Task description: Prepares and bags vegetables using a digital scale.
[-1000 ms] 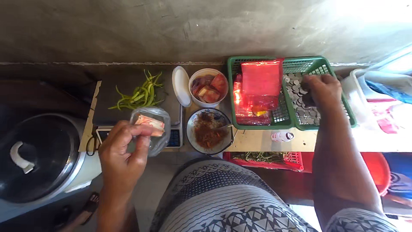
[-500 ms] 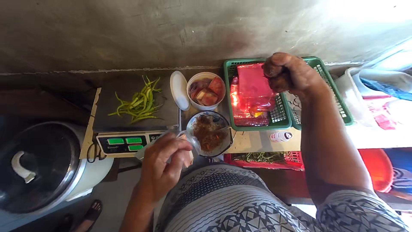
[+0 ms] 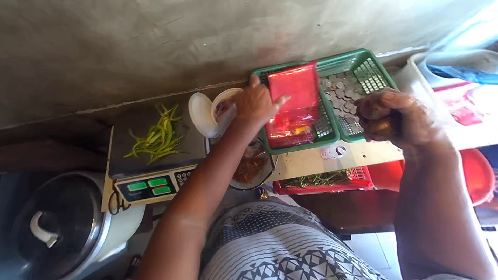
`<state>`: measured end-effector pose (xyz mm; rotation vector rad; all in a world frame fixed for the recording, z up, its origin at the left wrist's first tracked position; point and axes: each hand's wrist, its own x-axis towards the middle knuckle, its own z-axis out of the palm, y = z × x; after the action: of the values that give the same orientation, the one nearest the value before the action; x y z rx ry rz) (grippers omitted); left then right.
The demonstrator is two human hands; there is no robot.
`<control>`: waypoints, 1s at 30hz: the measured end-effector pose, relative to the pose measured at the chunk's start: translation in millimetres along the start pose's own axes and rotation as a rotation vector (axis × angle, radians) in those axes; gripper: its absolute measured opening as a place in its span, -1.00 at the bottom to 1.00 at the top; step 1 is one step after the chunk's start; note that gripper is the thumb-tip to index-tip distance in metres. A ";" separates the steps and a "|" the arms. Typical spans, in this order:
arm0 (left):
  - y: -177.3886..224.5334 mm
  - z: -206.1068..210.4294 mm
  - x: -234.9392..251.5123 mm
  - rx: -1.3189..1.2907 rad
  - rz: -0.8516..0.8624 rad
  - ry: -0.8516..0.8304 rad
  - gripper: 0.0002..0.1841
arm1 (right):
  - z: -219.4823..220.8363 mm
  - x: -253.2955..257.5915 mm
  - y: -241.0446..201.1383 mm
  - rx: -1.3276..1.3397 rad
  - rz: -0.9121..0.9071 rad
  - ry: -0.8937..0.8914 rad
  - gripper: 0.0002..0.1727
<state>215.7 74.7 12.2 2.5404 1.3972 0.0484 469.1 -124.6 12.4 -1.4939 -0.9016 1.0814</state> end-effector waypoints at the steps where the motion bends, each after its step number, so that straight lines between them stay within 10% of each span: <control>1: 4.8 6.5 10.0 0.045 -0.021 -0.015 -0.01 | -2.9 -3.5 3.6 0.023 -0.004 0.026 -0.64; 16: 6.9 8.0 30.4 -0.423 0.097 -0.059 -0.60 | -37.7 -7.4 39.7 0.358 -0.140 0.102 -0.49; 22: 30.0 26.3 25.7 -0.259 -0.044 -0.192 -0.35 | -33.4 -3.8 39.5 0.376 -0.159 0.079 -0.48; 30: 25.3 1.8 34.7 -0.395 0.028 -0.108 -0.63 | -40.4 -13.7 34.2 0.397 -0.151 0.148 -0.52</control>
<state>255.7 90.4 13.2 2.2017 1.1765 0.1718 503.2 -155.9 -16.6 -1.1408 -0.6404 0.9590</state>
